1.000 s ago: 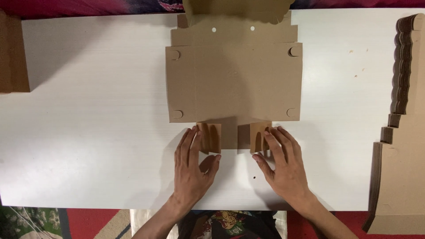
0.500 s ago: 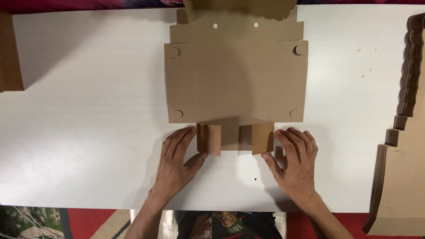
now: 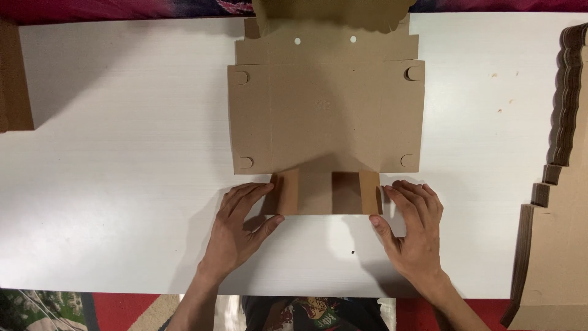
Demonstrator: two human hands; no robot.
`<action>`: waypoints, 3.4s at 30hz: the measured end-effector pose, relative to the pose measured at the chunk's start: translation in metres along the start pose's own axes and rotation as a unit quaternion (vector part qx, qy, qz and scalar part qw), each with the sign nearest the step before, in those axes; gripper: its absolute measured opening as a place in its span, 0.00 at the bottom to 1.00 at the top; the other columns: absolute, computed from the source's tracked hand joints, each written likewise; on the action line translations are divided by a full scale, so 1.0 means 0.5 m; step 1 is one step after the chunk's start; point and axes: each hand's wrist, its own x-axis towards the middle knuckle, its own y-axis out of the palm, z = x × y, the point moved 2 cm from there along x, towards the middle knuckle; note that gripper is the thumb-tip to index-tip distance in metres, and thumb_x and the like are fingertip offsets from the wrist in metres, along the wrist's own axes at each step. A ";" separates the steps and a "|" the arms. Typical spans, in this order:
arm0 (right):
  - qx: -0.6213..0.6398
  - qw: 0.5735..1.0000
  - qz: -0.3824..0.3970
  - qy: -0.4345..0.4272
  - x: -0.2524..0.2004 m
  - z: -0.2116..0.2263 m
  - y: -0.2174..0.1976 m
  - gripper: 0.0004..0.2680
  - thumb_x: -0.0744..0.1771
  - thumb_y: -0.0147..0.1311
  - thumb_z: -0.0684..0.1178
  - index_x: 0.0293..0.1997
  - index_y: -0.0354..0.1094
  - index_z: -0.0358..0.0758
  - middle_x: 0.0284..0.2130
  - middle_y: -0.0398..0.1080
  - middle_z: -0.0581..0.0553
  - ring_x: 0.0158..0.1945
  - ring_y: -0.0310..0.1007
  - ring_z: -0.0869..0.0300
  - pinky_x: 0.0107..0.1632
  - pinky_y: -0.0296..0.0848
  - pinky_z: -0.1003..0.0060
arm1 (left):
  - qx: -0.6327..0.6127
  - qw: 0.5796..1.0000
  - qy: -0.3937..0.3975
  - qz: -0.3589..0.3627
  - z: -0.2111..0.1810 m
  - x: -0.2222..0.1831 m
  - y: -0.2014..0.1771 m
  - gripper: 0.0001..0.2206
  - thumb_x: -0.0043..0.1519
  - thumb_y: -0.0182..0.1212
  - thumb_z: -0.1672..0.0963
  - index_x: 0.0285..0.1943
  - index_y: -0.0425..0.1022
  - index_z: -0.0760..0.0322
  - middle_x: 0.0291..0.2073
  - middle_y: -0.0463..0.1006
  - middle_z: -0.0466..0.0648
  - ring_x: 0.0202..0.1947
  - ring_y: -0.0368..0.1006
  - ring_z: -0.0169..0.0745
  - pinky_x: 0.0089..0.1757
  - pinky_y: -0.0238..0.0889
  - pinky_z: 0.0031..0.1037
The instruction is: Folding a flat cardboard cutout into a finished box by folding flaps and tucking tabs.
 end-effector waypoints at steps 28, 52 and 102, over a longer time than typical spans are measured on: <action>0.132 0.985 -0.022 0.112 0.120 -0.023 -0.031 0.12 0.70 0.55 0.52 0.55 0.68 0.37 0.46 0.73 0.42 0.62 0.68 0.44 0.71 0.53 0.42 | -0.082 0.990 -0.093 -0.062 -0.016 0.108 -0.028 0.22 0.61 0.69 0.50 0.59 0.74 0.64 0.44 0.81 0.56 0.48 0.79 0.60 0.51 0.69 0.52; 0.142 0.979 -0.021 0.146 0.143 -0.023 -0.021 0.12 0.70 0.53 0.53 0.53 0.69 0.34 0.47 0.71 0.40 0.65 0.64 0.42 0.68 0.58 0.42 | -0.097 0.979 -0.050 -0.169 -0.010 0.105 0.013 0.06 0.65 0.64 0.57 0.40 0.73 0.62 0.31 0.78 0.48 0.33 0.79 0.43 0.38 0.75 0.38; 0.170 0.961 0.027 0.217 0.167 -0.004 -0.039 0.14 0.69 0.53 0.58 0.53 0.69 0.36 0.53 0.64 0.37 0.68 0.55 0.43 0.68 0.56 0.42 | -0.123 0.984 -0.123 -0.026 -0.016 0.140 -0.007 0.24 0.68 0.51 0.49 0.61 0.75 0.75 0.52 0.80 0.63 0.55 0.76 0.63 0.53 0.70 0.51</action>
